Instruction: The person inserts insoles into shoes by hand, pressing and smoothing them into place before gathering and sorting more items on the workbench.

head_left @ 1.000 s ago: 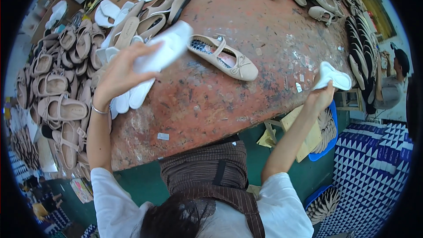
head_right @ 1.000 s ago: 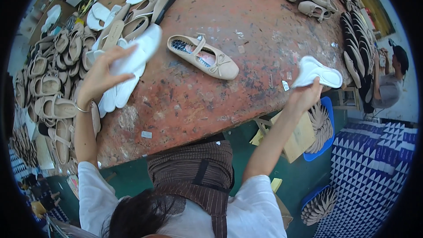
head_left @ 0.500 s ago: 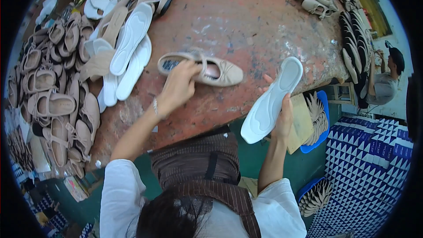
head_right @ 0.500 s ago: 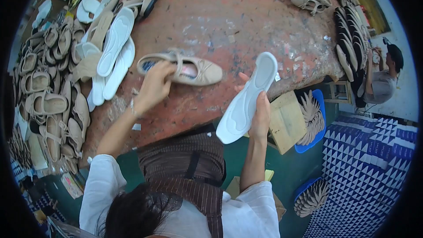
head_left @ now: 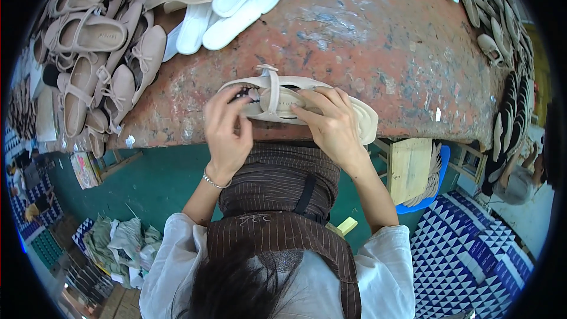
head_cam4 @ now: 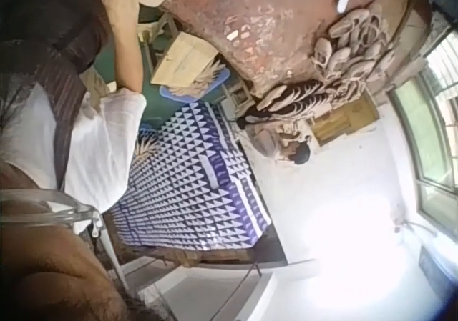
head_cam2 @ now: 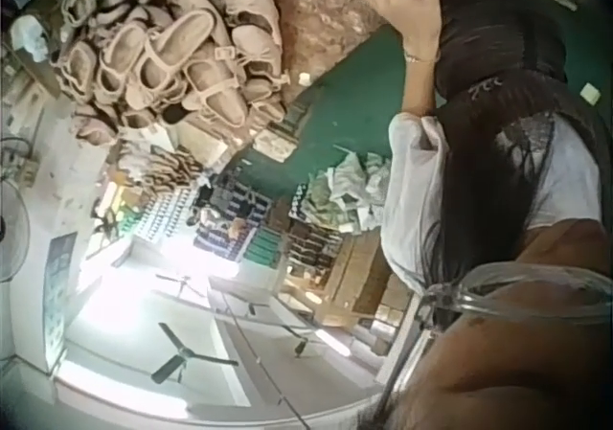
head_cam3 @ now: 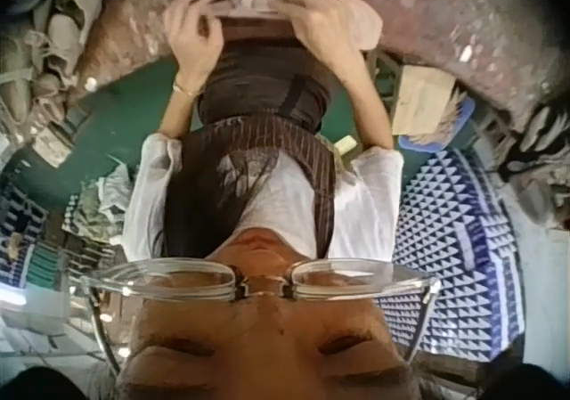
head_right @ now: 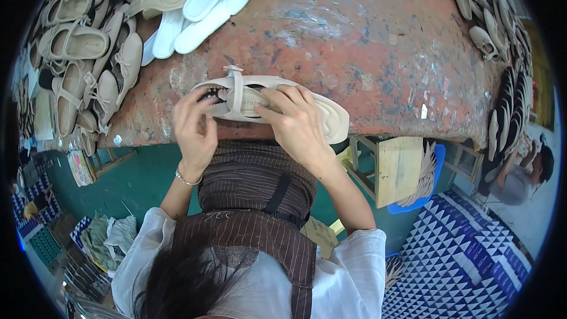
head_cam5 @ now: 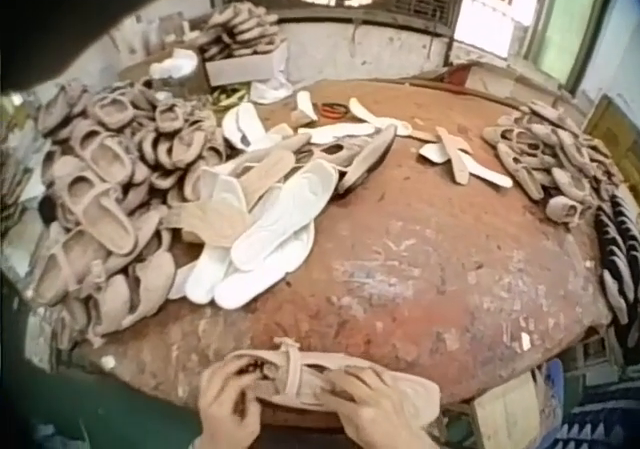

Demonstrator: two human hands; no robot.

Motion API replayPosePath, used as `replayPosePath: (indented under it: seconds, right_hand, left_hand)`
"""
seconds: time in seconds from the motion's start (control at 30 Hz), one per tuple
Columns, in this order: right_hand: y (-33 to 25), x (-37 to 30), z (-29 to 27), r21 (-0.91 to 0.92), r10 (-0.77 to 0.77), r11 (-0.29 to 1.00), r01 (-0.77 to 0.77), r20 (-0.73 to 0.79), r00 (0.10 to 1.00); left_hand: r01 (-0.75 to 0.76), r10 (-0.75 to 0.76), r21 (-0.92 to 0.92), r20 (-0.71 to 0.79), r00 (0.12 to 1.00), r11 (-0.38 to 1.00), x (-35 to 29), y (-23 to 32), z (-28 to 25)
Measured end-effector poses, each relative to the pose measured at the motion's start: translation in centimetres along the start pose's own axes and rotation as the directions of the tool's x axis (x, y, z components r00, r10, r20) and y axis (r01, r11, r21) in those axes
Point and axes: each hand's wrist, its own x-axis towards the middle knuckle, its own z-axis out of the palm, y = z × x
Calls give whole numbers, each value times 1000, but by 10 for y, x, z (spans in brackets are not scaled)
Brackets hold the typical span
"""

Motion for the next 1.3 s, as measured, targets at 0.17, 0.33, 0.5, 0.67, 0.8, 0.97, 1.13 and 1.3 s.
replayPosePath:
  seconds: [0.17,0.33,0.5,0.67,0.8,0.97,1.13,1.3]
  right_hand:
    - [-4,21,20,141,-13,990,11,12,1000]
    - [-15,34,44,228,66,971,-67,12,998]
    - [-20,43,57,211,42,977,-33,-39,998]
    - [-20,50,65,222,29,975,-29,5,1000]
    - [-19,49,70,180,-6,984,-1,34,999]
    - [-11,51,76,85,-126,989,120,68,990]
    - [-9,58,67,149,-306,951,272,314,899]
    - [-30,47,46,-160,-71,979,123,297,952]
  left_hand:
    - [431,-441,-197,-6,898,881,-10,-21,-4]
    - [428,-444,-322,27,896,844,-1,-40,6]
    - [458,-477,-343,33,878,820,5,-45,5]
    - [429,-452,-354,21,892,831,10,-51,8]
    - [453,-483,-381,20,875,806,12,-54,11]
    - [585,-607,-434,104,788,685,17,-58,12]
    - [523,-540,-304,34,841,796,23,-63,13]
    - [495,-498,-255,57,866,831,27,-61,10]
